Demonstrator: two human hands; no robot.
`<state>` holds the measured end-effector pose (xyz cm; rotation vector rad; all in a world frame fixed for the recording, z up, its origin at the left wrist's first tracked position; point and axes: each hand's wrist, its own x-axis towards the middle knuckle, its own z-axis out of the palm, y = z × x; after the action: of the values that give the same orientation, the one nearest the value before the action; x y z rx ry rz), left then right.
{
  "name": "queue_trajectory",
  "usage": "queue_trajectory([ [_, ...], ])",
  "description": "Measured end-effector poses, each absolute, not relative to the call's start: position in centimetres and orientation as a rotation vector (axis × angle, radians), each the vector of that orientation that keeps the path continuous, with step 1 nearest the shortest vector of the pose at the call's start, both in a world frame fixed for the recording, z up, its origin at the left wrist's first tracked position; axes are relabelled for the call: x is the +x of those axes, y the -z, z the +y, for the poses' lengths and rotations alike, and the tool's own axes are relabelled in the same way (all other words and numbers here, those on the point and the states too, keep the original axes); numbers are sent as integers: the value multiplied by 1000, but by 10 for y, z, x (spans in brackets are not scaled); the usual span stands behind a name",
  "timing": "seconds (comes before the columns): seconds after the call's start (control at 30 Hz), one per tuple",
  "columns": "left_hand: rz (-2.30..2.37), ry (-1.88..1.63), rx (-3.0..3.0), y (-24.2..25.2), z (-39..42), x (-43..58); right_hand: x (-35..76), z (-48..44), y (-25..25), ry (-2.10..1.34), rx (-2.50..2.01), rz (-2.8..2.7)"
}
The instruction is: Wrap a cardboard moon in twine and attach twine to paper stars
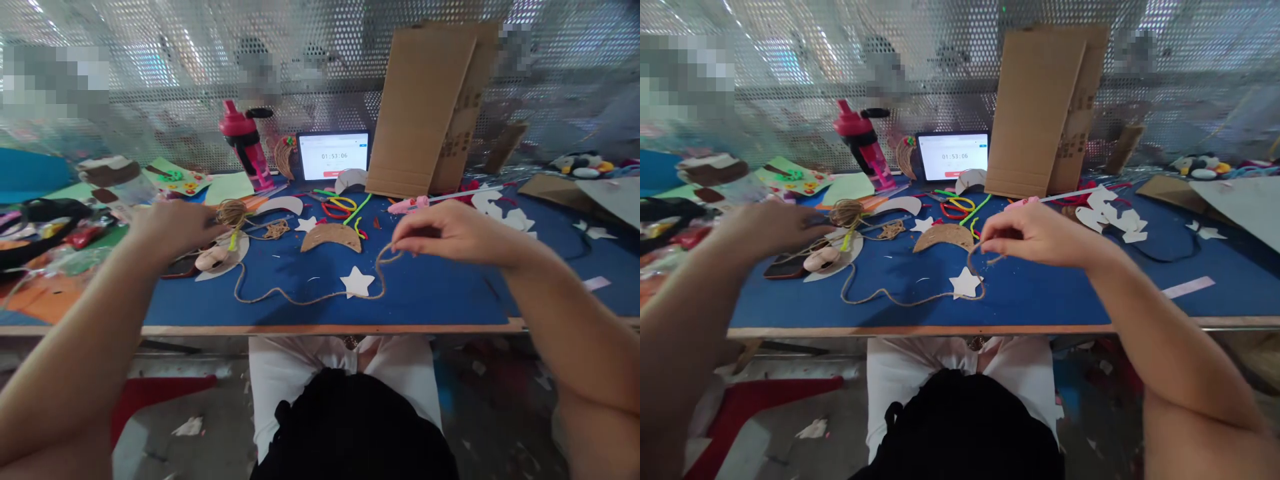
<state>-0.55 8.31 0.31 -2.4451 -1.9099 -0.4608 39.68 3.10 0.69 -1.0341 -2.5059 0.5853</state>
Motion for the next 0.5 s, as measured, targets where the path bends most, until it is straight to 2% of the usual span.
queue_trajectory([
  [0.03, -1831, 354, -2471, -2, 83, 14, 384, 38, -3, -601, -989, -2556],
  [0.13, -1642, 583, -3121, 13, 74, 79, 354, 55, 14, -576, -859, -2644],
  [0.2, -1499, 604, -3516, 31, 65, 113, 342, 61, 25, -526, -849, -2649],
  [0.37, -1885, 1009, -3590, 72, 58, 141, 340, 71, 43, -642, -915, -2615],
  [0.5, -2068, 1126, -3504, 65, 67, 111, 358, 82, 57, -784, -954, -2573],
])
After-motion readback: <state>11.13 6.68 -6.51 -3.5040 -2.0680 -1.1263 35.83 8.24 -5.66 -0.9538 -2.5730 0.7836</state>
